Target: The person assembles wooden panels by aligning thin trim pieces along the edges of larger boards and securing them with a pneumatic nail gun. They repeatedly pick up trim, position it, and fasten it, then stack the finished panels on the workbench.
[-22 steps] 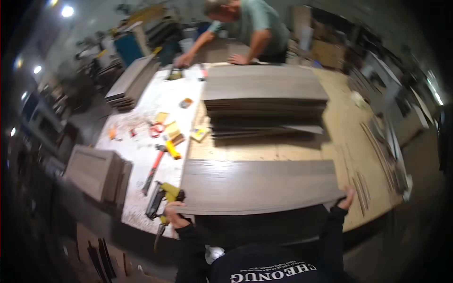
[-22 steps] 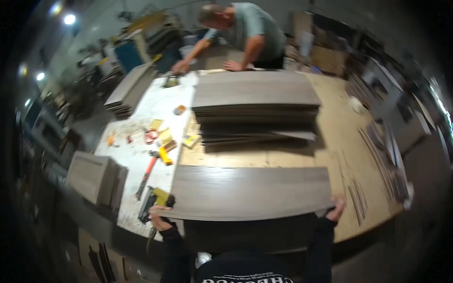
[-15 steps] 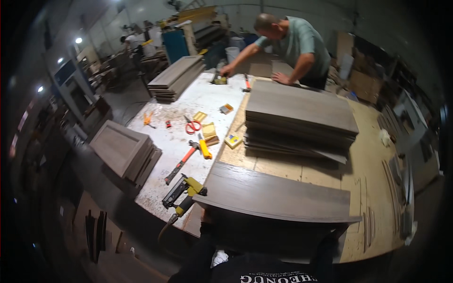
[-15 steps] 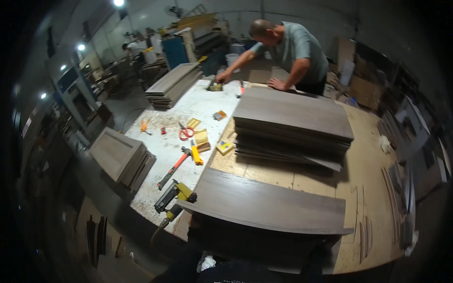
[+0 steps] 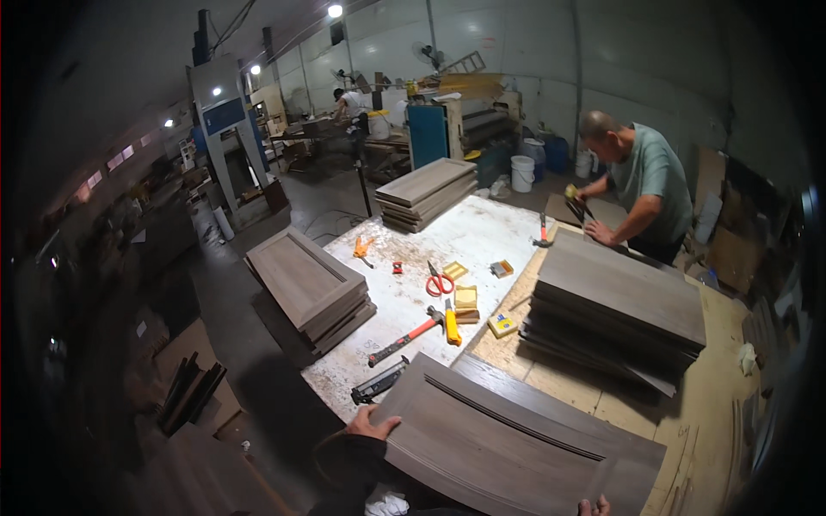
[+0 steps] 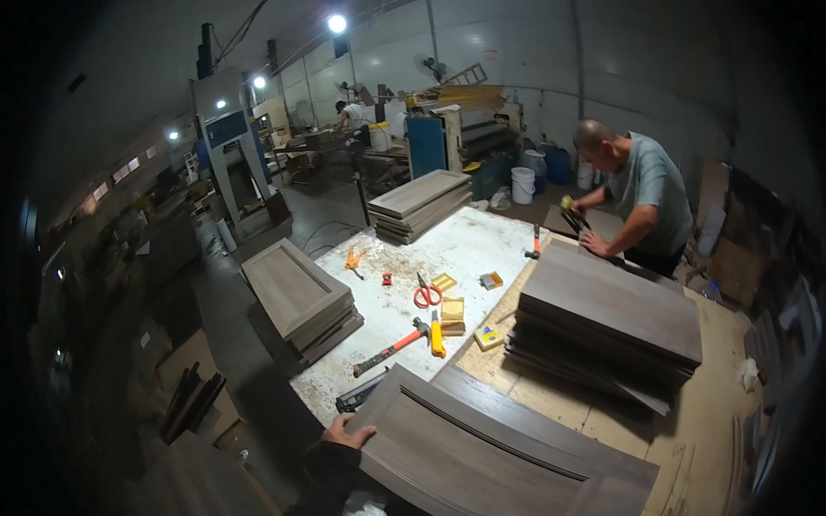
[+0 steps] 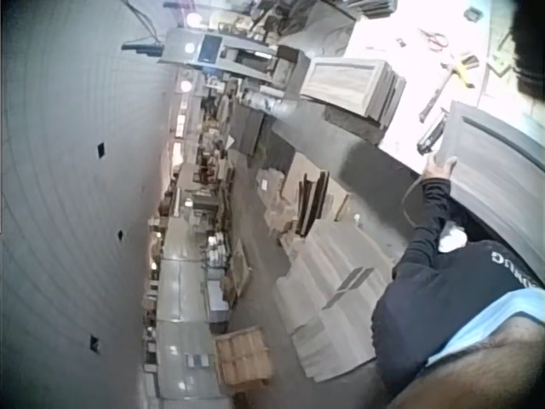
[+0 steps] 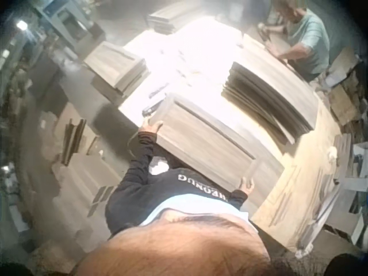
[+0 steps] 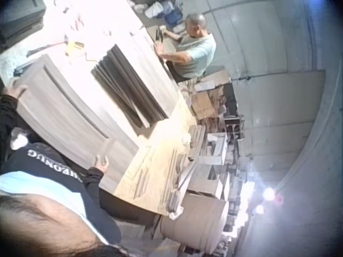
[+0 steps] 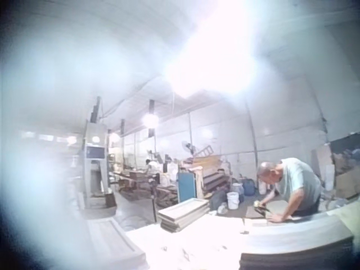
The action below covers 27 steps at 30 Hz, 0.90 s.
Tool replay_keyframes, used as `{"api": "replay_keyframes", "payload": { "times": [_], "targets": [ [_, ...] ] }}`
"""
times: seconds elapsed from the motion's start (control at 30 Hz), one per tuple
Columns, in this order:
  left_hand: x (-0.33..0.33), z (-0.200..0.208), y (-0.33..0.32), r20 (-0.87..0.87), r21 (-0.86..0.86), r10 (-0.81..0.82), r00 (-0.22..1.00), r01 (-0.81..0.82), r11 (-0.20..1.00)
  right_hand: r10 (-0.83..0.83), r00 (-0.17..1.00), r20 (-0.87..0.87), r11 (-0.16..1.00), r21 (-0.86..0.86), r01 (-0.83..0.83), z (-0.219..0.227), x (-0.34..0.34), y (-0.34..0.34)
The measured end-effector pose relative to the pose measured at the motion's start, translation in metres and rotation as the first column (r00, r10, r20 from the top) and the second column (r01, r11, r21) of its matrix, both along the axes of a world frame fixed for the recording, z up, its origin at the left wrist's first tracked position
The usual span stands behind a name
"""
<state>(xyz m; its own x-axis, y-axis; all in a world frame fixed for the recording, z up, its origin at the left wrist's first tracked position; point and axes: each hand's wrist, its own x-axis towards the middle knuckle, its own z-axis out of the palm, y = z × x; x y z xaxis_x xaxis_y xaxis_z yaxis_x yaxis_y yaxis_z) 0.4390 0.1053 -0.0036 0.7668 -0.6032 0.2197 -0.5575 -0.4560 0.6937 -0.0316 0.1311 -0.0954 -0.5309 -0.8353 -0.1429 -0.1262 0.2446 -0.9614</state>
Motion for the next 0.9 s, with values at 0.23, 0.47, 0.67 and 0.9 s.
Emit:
{"api": "replay_keyframes", "payload": {
  "times": [0.23,0.47,0.67,0.9],
  "targets": [
    [0.235,0.042,-0.062,0.231,-0.188,0.063,0.971,-0.019,0.982,0.495,0.638,0.590,0.863,-0.253,-0.437,-0.012,0.161,-0.135],
    [0.388,-0.005,-0.108,0.117,-0.626,0.293,0.949,-0.159,0.764,0.584,0.632,0.510,0.812,-0.350,-0.468,0.029,0.493,-0.233],
    [0.315,-0.029,-0.133,-0.336,-0.534,0.057,0.940,-0.240,0.810,0.487,0.730,0.478,0.871,-0.326,-0.368,0.056,0.670,-0.255],
    [0.338,-0.051,-0.157,-0.145,-0.699,0.137,0.980,-0.199,0.687,0.280,0.956,0.094,0.939,-0.235,-0.252,0.048,0.772,-0.265]
  ]
}}
